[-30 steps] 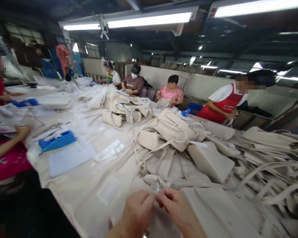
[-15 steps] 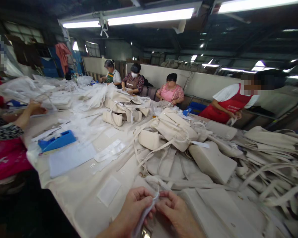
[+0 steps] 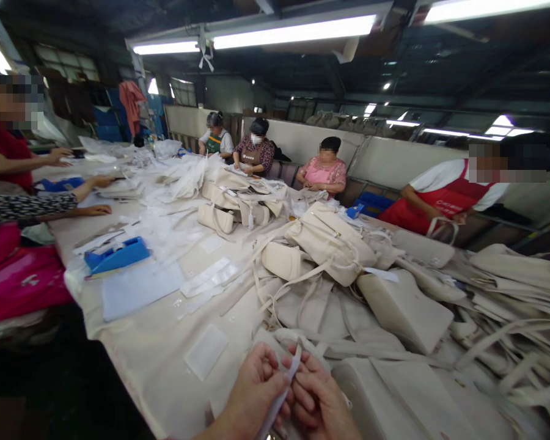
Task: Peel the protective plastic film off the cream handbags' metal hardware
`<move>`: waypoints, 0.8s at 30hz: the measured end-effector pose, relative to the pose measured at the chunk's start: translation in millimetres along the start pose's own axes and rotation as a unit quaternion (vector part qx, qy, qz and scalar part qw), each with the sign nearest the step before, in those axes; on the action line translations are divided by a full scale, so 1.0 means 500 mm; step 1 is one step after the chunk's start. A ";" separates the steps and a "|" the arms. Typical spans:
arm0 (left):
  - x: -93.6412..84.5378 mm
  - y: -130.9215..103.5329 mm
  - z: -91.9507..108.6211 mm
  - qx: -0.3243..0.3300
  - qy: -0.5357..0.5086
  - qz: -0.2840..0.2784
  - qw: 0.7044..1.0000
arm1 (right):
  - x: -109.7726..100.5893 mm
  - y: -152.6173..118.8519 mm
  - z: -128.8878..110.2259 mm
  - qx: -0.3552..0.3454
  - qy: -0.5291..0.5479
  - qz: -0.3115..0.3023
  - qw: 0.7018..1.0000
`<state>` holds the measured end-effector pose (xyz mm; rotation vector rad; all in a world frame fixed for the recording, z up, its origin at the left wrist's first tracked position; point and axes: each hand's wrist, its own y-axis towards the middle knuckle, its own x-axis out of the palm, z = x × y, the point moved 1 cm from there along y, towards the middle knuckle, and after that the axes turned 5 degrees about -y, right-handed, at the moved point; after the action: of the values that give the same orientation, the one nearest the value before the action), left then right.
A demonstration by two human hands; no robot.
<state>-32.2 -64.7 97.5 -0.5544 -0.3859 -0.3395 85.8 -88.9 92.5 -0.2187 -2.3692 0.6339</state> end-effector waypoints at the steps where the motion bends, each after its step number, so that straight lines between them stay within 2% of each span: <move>1: -0.001 -0.001 0.000 -0.009 -0.011 -0.010 1.000 | 0.002 0.000 0.000 0.006 0.024 -0.007 1.000; 3: -0.003 -0.004 0.001 -0.029 -0.038 -0.030 0.998 | 0.004 0.000 0.001 0.009 0.037 -0.013 0.999; 6: -0.005 -0.006 0.006 -0.063 -0.069 -0.050 0.994 | 0.002 0.002 0.004 0.001 0.001 -0.016 1.000; 8: -0.006 -0.008 0.010 -0.053 -0.056 -0.048 0.996 | -0.001 0.003 0.005 -0.004 -0.015 -0.019 1.000; 11: -0.009 -0.015 0.016 0.060 0.065 -0.014 0.996 | -0.004 -0.001 0.004 -0.023 -0.013 -0.014 1.000; 14: -0.009 -0.027 0.021 0.187 0.216 0.009 0.958 | 0.000 -0.008 0.005 -0.041 -0.021 -0.002 0.999; 16: -0.007 -0.033 0.022 0.212 0.248 -0.008 0.945 | 0.002 -0.010 0.005 -0.054 -0.033 -0.003 0.998; 18: -0.005 -0.032 0.022 0.173 0.206 -0.034 0.963 | 0.001 -0.012 0.006 -0.059 -0.051 -0.012 0.997; 21: -0.007 -0.025 0.023 0.035 0.067 -0.055 0.996 | -0.007 -0.015 0.005 -0.055 -0.091 -0.027 0.994; 24: -0.012 -0.018 0.024 -0.091 -0.060 -0.093 0.990 | -0.015 -0.012 0.012 -0.048 -0.093 -0.030 0.994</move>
<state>-44.3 -63.7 108.3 -0.7215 -0.5287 -0.5253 87.8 -99.0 87.1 -0.1338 -2.5771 0.5329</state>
